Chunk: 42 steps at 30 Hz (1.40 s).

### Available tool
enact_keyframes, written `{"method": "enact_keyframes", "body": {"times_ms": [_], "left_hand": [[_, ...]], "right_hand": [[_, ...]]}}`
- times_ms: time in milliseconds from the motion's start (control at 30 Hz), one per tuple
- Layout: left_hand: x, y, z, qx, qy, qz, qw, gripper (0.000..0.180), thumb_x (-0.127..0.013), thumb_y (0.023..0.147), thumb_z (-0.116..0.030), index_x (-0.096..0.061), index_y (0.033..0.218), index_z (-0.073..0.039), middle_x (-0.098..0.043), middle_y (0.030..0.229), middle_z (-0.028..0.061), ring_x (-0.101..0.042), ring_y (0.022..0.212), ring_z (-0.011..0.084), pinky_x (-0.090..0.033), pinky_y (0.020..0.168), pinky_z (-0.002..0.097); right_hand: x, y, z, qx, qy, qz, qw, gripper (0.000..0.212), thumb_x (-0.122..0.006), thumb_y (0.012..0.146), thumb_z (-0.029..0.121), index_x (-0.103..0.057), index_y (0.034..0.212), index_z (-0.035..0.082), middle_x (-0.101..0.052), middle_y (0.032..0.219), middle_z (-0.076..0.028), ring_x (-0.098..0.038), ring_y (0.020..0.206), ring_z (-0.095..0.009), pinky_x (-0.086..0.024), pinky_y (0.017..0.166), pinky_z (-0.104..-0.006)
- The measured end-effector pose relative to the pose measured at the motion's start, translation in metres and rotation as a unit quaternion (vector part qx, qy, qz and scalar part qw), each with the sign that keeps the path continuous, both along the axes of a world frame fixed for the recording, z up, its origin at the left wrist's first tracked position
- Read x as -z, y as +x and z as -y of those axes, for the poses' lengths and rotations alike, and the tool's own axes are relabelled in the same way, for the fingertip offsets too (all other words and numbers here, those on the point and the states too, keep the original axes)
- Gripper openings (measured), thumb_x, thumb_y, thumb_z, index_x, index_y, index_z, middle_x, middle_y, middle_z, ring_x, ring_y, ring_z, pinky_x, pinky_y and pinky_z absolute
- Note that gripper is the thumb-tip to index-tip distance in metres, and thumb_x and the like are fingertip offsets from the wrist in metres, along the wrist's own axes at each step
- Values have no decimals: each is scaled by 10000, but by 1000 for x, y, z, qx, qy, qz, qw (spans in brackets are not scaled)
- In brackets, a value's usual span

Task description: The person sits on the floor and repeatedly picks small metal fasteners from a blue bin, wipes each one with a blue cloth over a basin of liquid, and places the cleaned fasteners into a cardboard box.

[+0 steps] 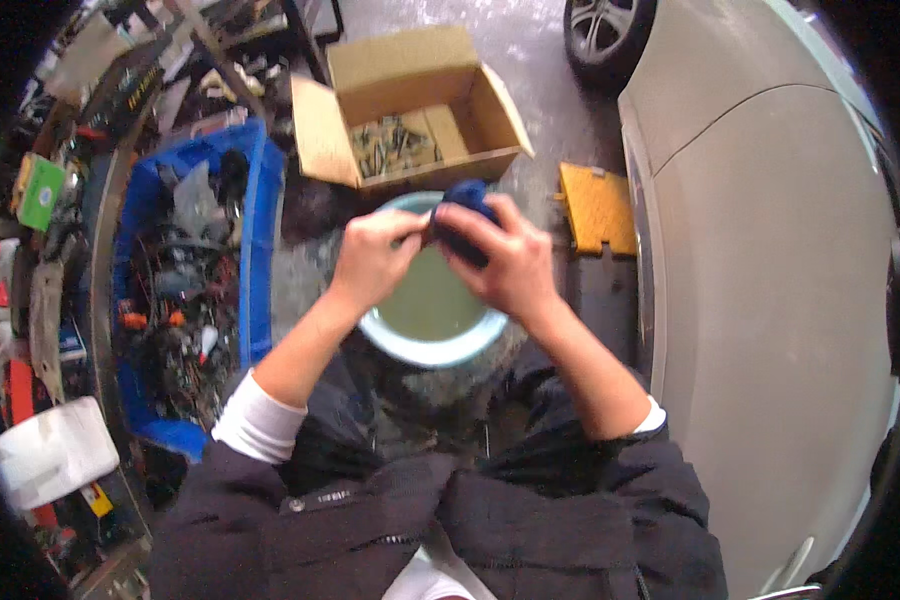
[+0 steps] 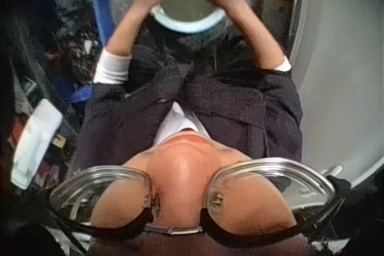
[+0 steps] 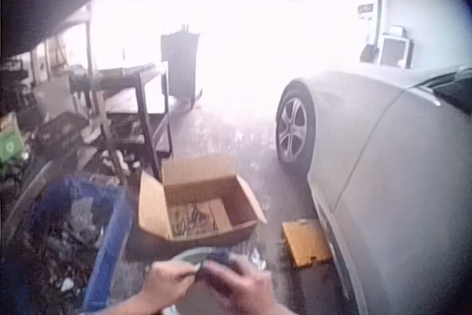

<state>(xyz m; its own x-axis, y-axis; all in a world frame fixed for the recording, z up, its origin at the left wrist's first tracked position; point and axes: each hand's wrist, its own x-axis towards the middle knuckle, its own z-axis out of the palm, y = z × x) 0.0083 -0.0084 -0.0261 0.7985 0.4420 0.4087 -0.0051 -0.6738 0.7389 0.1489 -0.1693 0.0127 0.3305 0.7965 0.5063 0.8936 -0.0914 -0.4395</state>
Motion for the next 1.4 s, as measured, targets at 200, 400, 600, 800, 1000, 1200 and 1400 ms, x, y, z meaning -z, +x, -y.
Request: {"method": "enact_keyframes", "body": {"times_ms": [200,400,600,800,1000,1200,1400], "left_hand": [[-4,-8,-2,-36,-8,-11,999,226,-742,812,-11,-769,1036,7,-759,975,197,-753,911,348,-591,829,403],[-6,-2,12,11,20,31,999,227,-756,856,-47,-762,1081,-21,-744,981,176,-721,916,352,-580,829,413],[-8,3,10,-52,-10,-8,999,203,-749,837,-64,-783,1030,-13,-760,926,181,-744,869,345,-590,800,403],[-13,-3,8,-31,-46,10,998,204,-757,844,-68,-771,1029,18,-769,942,189,-766,858,304,-587,790,371],[-23,-3,13,-81,-155,-39,984,201,-763,872,-68,-772,1053,20,-784,960,179,-775,876,244,-583,814,344],[-11,-1,11,-38,-263,-6,964,188,-765,892,-53,-773,1071,2,-788,894,108,-728,812,127,-563,766,293],[0,0,6,-102,-215,-18,971,140,-772,910,-59,-781,1038,-3,-777,870,52,-701,792,106,-561,750,286]], "right_hand": [[-7,-4,-9,-16,14,46,999,492,-849,762,250,-735,1241,265,-680,1149,-112,-733,901,-313,-614,719,-418],[-7,3,3,34,-44,-46,997,784,-834,778,298,-520,1491,211,-666,1091,-119,-722,908,-331,-606,713,-458],[-6,-3,2,16,-23,18,999,579,-808,804,295,-637,1352,226,-676,1101,-100,-732,877,-323,-615,693,-442],[-10,-8,0,54,-45,-77,995,528,-793,861,345,-651,1348,197,-687,1120,-129,-734,904,-361,-612,753,-469],[-5,-6,-4,11,31,-222,975,544,-810,869,317,-637,1339,103,-707,1180,-182,-715,1063,-375,-573,923,-429],[2,-7,-9,35,40,-299,953,544,-815,871,315,-629,1321,71,-720,1203,-198,-720,1115,-344,-567,942,-417],[-5,-15,-7,26,56,-266,962,541,-844,836,279,-653,1308,98,-729,1177,-181,-735,1079,-328,-573,935,-409]]}}
